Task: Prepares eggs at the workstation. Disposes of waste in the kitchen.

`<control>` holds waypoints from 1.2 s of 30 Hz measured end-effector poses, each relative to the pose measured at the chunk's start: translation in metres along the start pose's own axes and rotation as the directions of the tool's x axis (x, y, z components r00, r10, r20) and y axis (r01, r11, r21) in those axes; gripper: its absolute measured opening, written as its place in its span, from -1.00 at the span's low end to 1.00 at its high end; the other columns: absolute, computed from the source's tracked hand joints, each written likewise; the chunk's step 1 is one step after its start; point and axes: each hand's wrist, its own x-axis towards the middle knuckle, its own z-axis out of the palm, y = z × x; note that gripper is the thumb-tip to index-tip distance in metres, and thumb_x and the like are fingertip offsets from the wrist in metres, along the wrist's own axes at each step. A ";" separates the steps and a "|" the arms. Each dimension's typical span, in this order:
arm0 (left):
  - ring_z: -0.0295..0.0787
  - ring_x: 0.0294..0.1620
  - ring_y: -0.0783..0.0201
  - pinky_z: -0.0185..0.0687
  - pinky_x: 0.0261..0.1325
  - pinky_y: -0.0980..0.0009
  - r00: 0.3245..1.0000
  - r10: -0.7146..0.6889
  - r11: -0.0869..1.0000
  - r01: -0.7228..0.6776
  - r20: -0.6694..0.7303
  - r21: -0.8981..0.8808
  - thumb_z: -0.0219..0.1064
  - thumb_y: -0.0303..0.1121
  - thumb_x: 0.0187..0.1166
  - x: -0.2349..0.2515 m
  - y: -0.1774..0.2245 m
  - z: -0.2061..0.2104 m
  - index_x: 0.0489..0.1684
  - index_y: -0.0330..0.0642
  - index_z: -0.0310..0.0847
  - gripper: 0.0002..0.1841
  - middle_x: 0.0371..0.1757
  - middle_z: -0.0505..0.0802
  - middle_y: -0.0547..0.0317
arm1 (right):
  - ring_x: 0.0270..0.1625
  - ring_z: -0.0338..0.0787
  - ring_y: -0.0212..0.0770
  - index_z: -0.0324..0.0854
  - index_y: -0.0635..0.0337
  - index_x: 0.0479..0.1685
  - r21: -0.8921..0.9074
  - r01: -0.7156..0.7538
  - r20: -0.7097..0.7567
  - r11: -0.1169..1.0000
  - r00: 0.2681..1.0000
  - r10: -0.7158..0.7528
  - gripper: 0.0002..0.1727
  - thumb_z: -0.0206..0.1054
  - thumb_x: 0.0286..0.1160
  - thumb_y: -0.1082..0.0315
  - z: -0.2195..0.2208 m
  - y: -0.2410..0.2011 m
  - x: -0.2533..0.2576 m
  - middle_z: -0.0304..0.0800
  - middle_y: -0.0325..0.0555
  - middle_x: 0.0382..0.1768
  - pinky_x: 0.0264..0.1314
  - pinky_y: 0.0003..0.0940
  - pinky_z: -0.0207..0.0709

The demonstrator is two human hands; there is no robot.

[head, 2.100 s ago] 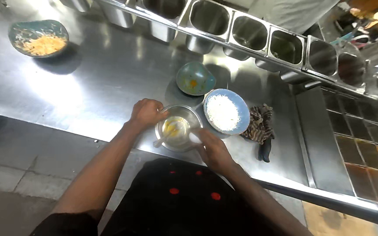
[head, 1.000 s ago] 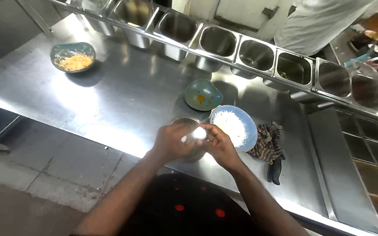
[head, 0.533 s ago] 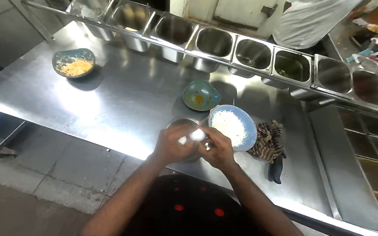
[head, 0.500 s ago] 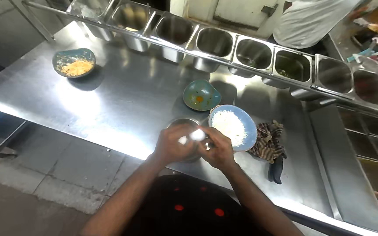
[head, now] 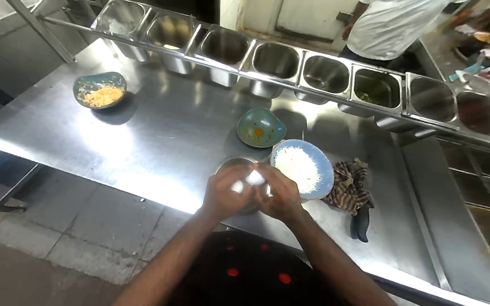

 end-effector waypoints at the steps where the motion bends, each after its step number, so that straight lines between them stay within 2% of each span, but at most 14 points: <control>1: 0.88 0.09 0.40 0.83 0.16 0.44 1.000 0.004 1.000 -0.004 -0.002 -0.001 0.54 -0.40 0.20 0.000 0.001 0.000 -0.02 -0.24 0.86 -0.66 0.07 0.92 0.09 | 0.11 0.90 -0.17 0.69 0.27 0.22 -0.017 0.007 -0.003 1.000 1.000 -0.007 -0.56 0.40 0.34 0.28 0.000 0.000 0.000 0.86 0.07 0.15 0.07 -0.32 0.81; 7: 0.89 0.07 0.38 0.85 0.15 0.43 1.000 0.016 0.999 -0.016 0.004 -0.033 0.53 -0.40 0.19 0.004 0.001 -0.006 -0.04 -0.28 0.85 -0.67 0.05 0.92 0.07 | 0.08 0.90 -0.15 0.72 0.23 0.20 -0.051 0.039 0.005 0.998 0.999 -0.038 -0.58 0.36 0.33 0.29 -0.001 0.004 0.002 0.87 0.05 0.16 0.04 -0.31 0.81; 12: 0.85 0.22 0.32 0.80 0.31 0.39 0.974 0.135 0.988 -0.118 0.182 -0.099 0.50 -0.51 0.29 0.018 -0.012 -0.028 0.08 -0.31 0.83 -0.66 0.18 0.90 0.01 | 0.13 0.88 -0.14 0.69 0.23 0.26 -0.033 0.094 0.155 0.995 0.984 -0.088 -0.57 0.34 0.37 0.32 -0.014 0.009 0.008 0.84 0.03 0.21 0.08 -0.28 0.80; 16: 0.85 0.21 0.27 0.79 0.27 0.35 0.863 0.275 0.952 -0.305 0.424 0.003 0.47 -0.39 0.46 0.040 -0.018 -0.050 0.07 -0.18 0.86 -0.74 0.20 0.89 0.06 | 0.04 0.88 -0.16 0.70 0.17 0.17 -0.056 0.201 0.281 0.978 0.943 -0.178 -0.65 0.27 0.42 0.32 -0.026 0.014 0.017 0.85 -0.05 0.19 -0.01 -0.28 0.79; 18: 0.87 0.14 0.21 0.81 0.19 0.29 0.773 0.333 0.899 -0.433 0.540 0.064 0.40 -0.38 0.51 0.053 -0.016 -0.059 0.08 -0.12 0.85 -0.75 0.18 0.90 0.08 | 0.11 0.88 -0.13 0.74 0.14 0.08 -0.030 0.261 0.352 0.965 0.906 -0.234 -0.71 0.26 0.46 0.33 -0.034 0.016 0.023 0.85 -0.06 0.19 0.07 -0.26 0.79; 20: 0.89 0.07 0.13 0.82 0.10 0.24 0.702 0.373 0.841 -0.532 0.606 0.098 0.33 -0.36 0.58 0.065 -0.012 -0.064 0.09 -0.11 0.83 -0.76 0.16 0.90 0.05 | 0.15 0.87 -0.09 0.75 0.12 0.04 0.005 0.297 0.396 0.955 0.876 -0.274 -0.75 0.26 0.47 0.35 -0.043 0.014 0.034 0.85 -0.04 0.20 0.13 -0.22 0.78; 22: 0.90 0.03 0.10 0.83 0.04 0.22 0.692 0.371 0.819 -0.558 0.619 0.132 0.31 -0.36 0.59 0.074 -0.008 -0.069 0.14 -0.09 0.82 -0.74 0.15 0.90 0.02 | 0.18 0.85 -0.07 0.75 0.09 0.06 0.013 0.302 0.398 0.953 0.873 -0.282 -0.75 0.25 0.49 0.35 -0.053 0.009 0.046 0.83 -0.02 0.21 0.16 -0.21 0.77; 25: 0.88 0.15 0.20 0.81 0.19 0.28 0.820 0.297 0.910 -0.398 0.490 0.115 0.39 -0.36 0.51 0.079 -0.003 -0.070 0.11 -0.12 0.85 -0.73 0.18 0.90 0.04 | 0.14 0.84 -0.10 0.74 0.12 0.04 0.004 0.222 0.279 0.975 0.936 -0.215 -0.75 0.28 0.45 0.37 -0.060 -0.003 0.056 0.81 0.01 0.19 0.08 -0.24 0.77; 27: 0.88 0.14 0.26 0.84 0.19 0.30 0.890 0.207 0.963 -0.260 0.406 0.078 0.47 -0.40 0.43 0.077 -0.005 -0.063 0.07 -0.15 0.86 -0.73 0.18 0.90 0.08 | 0.10 0.84 -0.13 0.69 0.15 0.01 -0.002 0.093 0.206 0.996 0.974 -0.091 -0.75 0.34 0.38 0.33 -0.045 -0.006 0.044 0.80 0.00 0.15 0.01 -0.24 0.80; 28: 0.90 0.08 0.24 0.86 0.10 0.24 0.893 0.151 0.956 -0.241 0.425 0.167 0.48 -0.39 0.42 0.073 -0.007 -0.060 0.06 -0.09 0.86 -0.74 0.17 0.90 0.11 | 0.04 0.85 -0.10 0.71 0.14 -0.02 -0.043 0.021 0.241 0.999 0.971 -0.010 -0.74 0.38 0.31 0.33 -0.032 -0.006 0.031 0.81 -0.02 0.09 -0.06 -0.18 0.80; 30: 0.92 -0.01 0.04 0.83 -0.07 -0.01 0.869 -0.010 0.895 -0.213 0.494 0.392 0.47 -0.37 0.46 0.064 -0.008 -0.054 0.08 -0.01 0.86 -0.74 0.15 0.91 0.10 | 0.11 0.84 0.02 0.77 0.08 0.00 -0.160 -0.074 0.405 0.984 0.904 0.134 -0.68 0.49 0.19 0.34 -0.015 -0.004 0.006 0.86 -0.07 0.02 0.03 0.00 0.75; 32: 0.91 -0.08 0.04 0.80 -0.10 -0.11 0.854 -0.256 0.880 0.013 0.453 0.474 0.54 -0.33 0.43 0.064 -0.005 -0.054 0.13 0.04 0.84 -0.70 0.08 0.92 0.13 | 0.18 0.79 0.00 0.74 0.05 0.03 -0.178 -0.135 0.385 0.975 0.902 0.195 -0.63 0.49 0.14 0.28 -0.009 -0.002 0.000 0.84 -0.12 0.05 0.13 -0.02 0.73; 34: 0.87 -0.18 0.20 0.80 -0.05 0.04 0.802 -0.462 0.877 0.347 0.380 0.333 0.66 -0.32 0.32 0.063 -0.005 -0.056 0.16 0.04 0.80 -0.60 0.02 0.91 0.19 | 0.17 0.80 0.03 0.69 0.17 0.19 -0.076 -0.295 0.317 0.952 0.899 0.304 -0.52 0.49 0.18 0.32 -0.011 -0.004 0.002 0.80 0.00 0.13 0.13 0.01 0.73; 36: 0.85 -0.20 0.29 0.84 -0.08 0.26 0.758 -0.540 0.815 0.580 0.366 0.002 0.71 -0.46 0.21 0.055 -0.005 -0.054 0.18 -0.05 0.73 -0.50 0.02 0.89 0.20 | 0.08 0.81 -0.09 0.58 0.20 0.47 0.135 -0.525 0.308 0.840 0.828 0.468 -0.41 0.44 0.34 0.39 -0.020 -0.009 0.012 0.74 0.02 0.23 0.08 -0.08 0.76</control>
